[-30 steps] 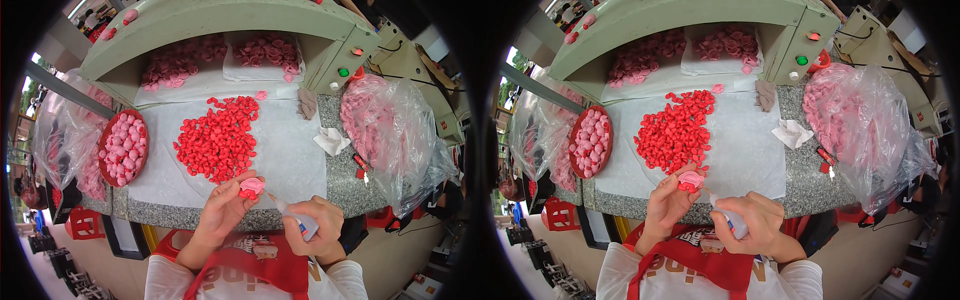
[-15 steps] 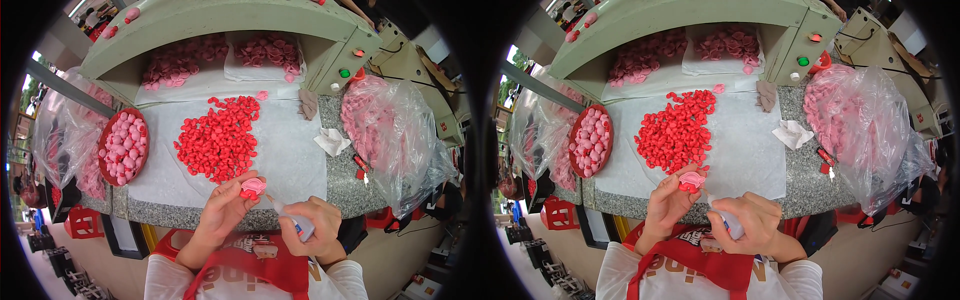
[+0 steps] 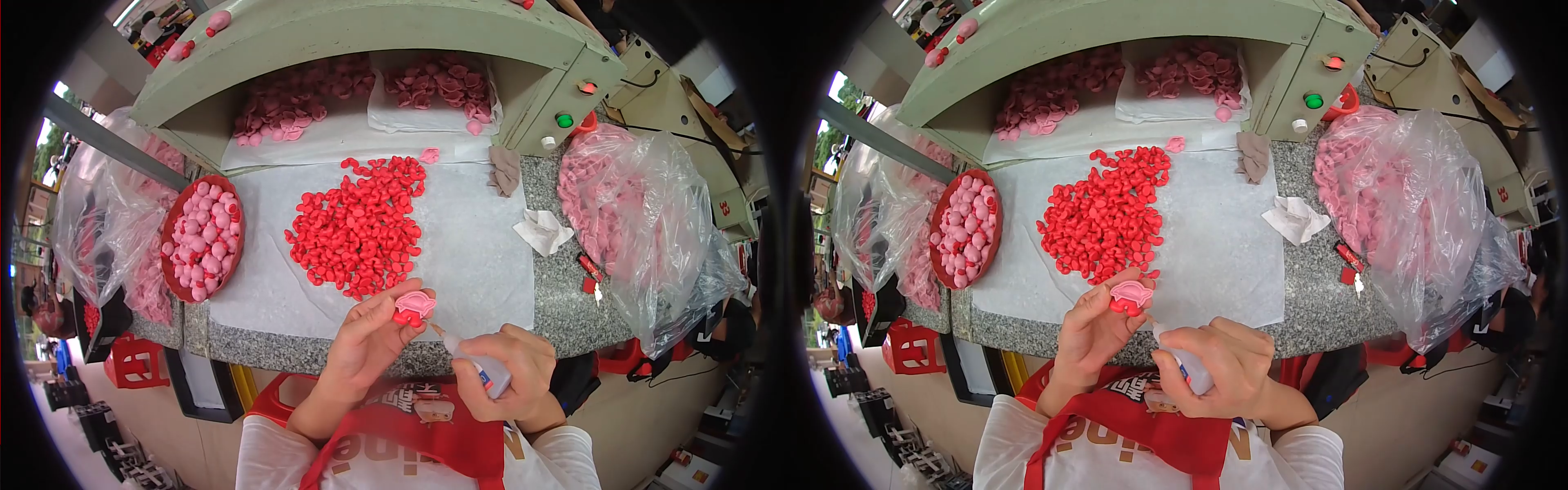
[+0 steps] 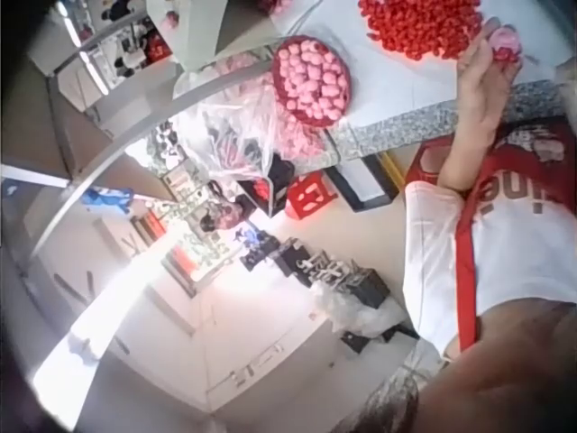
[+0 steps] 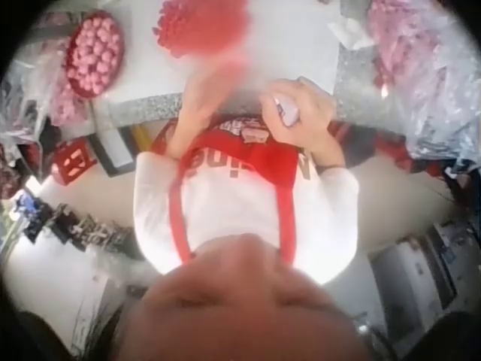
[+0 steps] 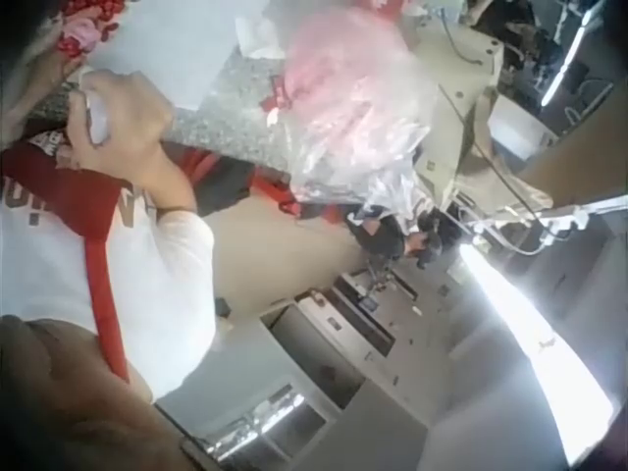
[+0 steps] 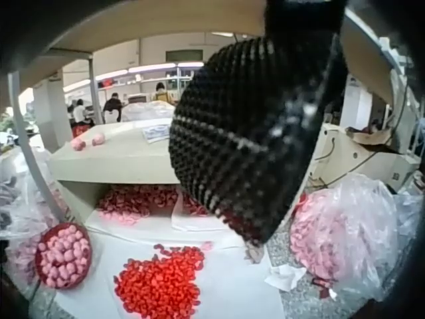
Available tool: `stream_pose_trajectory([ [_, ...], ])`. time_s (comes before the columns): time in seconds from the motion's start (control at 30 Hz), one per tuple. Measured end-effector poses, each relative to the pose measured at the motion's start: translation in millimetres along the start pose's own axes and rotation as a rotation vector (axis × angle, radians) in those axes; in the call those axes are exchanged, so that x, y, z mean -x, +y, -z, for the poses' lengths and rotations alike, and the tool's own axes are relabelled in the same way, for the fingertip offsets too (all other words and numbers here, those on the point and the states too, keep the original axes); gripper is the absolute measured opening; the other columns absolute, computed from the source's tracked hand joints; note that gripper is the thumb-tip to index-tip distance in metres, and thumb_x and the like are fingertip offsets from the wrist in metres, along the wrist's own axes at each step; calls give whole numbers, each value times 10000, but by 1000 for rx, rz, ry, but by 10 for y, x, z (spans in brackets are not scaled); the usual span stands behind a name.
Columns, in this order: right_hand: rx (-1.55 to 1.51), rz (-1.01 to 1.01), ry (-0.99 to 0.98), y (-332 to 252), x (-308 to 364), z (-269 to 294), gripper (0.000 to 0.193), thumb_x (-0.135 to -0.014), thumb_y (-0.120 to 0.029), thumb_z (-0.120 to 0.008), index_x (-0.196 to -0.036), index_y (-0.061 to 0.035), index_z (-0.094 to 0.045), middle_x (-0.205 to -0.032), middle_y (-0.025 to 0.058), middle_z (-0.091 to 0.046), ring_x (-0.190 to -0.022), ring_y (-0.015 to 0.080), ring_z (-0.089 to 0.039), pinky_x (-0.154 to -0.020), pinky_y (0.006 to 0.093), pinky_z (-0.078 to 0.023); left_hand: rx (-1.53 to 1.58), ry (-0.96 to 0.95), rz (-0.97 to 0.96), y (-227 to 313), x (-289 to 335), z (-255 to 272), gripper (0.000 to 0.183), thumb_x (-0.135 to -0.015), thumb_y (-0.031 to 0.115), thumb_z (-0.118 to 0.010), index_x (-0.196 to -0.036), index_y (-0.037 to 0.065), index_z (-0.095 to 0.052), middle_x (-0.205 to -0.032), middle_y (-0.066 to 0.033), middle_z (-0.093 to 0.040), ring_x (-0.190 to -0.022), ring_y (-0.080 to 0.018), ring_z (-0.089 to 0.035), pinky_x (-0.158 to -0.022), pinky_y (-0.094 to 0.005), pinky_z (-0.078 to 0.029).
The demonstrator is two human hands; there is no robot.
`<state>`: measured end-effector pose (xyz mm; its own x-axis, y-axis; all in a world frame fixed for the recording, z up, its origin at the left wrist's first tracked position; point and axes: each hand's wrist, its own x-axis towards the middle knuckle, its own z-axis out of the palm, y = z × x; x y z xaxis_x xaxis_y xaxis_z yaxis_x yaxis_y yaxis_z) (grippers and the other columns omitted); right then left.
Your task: Assembling small pink and red plastic toy components at a factory workbench using an adhesive.
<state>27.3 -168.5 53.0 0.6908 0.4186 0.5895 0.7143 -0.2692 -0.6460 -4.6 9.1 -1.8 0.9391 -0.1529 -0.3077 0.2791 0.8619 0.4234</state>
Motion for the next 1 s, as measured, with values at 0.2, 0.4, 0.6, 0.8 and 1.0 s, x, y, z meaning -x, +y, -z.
stream_pose_trajectory([
  [0.2, -1, 19, -9, -6, 5, 33, 271, -595, -17, -679, -836, -8, -554, -658, 54, -607, -387, 132, -450, -340, 226, -337, -19, 37, 5, -1, 11, -14, 473, -837, 213, -554, -1216, -36, -418, -1188, -195, -482, -998, -226, -551, -846, -327, -466],
  [0.4, -40, 32, 34, -17, 19, 18, 282, -589, -19, -684, -841, 0, -558, -663, 64, -610, -401, 132, -476, -346, 220, -351, -25, 6, 4, -25, 18, -32, 456, -852, 192, -539, -1232, -21, -406, -1207, -185, -472, -1026, -243, -537, -866, -354, -459],
  [0.6, -36, 40, 38, -37, 40, 28, 278, -581, -29, -690, -826, 2, -563, -652, 65, -607, -399, 137, -486, -345, 219, -357, -13, 16, -7, -17, 24, -59, 428, -863, 167, -519, -1239, -3, -406, -1234, -196, -445, -1065, -284, -515, -898, -383, -444],
  [0.8, -17, 9, 4, -43, 44, 15, 274, -590, -33, -689, -828, -3, -557, -658, 61, -611, -399, 136, -483, -348, 218, -357, -26, 8, -16, -20, 31, -64, 422, -862, 158, -518, -1236, -3, -410, -1243, -207, -434, -1075, -291, -510, -909, -395, -438],
  [1.0, -10, 14, -8, -35, 37, 12, 274, -601, -37, -693, -833, -6, -551, -679, 67, -616, -402, 138, -483, -351, 217, -360, -52, 1, -46, -17, 42, -78, 408, -860, 150, -519, -1227, -3, -426, -1234, -209, -439, -1073, -293, -511, -907, -400, -439],
])
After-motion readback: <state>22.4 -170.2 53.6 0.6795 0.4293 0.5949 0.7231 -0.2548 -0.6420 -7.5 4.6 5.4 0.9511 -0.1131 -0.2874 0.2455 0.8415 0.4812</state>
